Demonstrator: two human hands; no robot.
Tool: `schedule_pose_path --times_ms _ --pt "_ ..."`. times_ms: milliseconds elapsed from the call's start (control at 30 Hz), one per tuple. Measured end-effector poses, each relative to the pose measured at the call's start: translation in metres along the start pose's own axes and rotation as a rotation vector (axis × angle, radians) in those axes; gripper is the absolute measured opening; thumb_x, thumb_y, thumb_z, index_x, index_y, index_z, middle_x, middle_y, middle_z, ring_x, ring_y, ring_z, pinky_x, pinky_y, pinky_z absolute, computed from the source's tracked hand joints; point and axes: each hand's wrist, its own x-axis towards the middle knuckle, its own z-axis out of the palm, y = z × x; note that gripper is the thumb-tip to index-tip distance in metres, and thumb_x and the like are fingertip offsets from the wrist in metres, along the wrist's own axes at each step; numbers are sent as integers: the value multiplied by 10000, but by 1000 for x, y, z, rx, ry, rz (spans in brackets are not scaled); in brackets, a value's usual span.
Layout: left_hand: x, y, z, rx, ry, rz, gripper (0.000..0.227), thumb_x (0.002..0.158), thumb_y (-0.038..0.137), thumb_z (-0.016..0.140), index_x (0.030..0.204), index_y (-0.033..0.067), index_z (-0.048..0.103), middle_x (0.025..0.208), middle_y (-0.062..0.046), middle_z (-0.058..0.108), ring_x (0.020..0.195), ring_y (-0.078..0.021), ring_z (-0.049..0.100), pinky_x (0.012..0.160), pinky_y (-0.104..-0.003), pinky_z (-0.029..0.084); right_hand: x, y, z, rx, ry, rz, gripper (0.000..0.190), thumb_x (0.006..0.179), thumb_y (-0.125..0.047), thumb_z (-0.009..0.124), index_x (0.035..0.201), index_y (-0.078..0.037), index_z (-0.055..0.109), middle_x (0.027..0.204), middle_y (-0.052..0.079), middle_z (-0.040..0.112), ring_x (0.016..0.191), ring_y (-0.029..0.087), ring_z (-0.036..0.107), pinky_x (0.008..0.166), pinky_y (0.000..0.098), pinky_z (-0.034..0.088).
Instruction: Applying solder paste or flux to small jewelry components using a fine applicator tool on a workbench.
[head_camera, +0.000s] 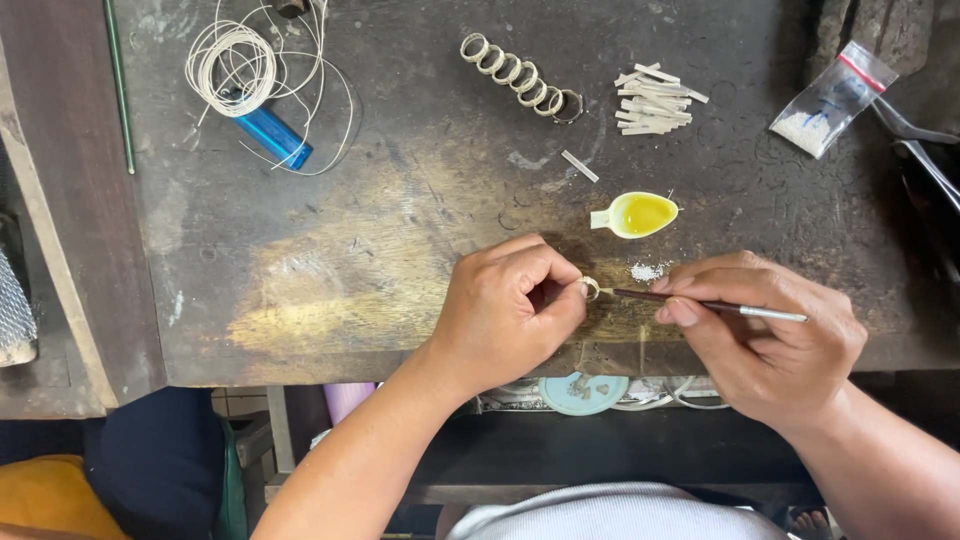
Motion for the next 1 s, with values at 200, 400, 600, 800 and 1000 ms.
schedule_pose_path --times_ms 200,400,600,800,1000 --pt "1 1 -1 5 -13 -2 96 679 18 570 620 87 540 572 10 526 500 -110 482 448 -246 385 -1 2 0 -30 1 -22 69 764 25 592 756 69 539 702 177 614 631 221 638 548 234 495" --pt "0 1 -1 8 -12 12 103 690 17 571 625 90 538 579 12 530 506 -108 485 449 -241 387 -1 2 -1 -19 -8 -34 78 748 36 608 760 76 541 718 193 613 631 229 638 519 226 495" --pt "0 1 0 3 2 16 108 691 11 572 629 93 539 581 15 530 509 -106 483 455 -238 383 -2 3 -1 -41 -9 -31 68 757 31 599 744 58 538 701 170 616 602 196 626 404 181 405" --pt "0 0 -3 -4 -21 22 76 726 32 577 672 83 562 613 -1 548 527 -118 503 465 -248 388 -3 5 -7 22 37 14 75 759 44 582 764 83 518 656 171 599 625 235 640 571 266 521" --pt "-2 -5 -4 -59 -37 46 43 781 25 596 815 47 611 725 -38 606 621 -136 577 551 -240 455 -11 22 -29 377 92 299 160 776 57 555 930 78 517 791 201 570 527 215 620 503 231 571"
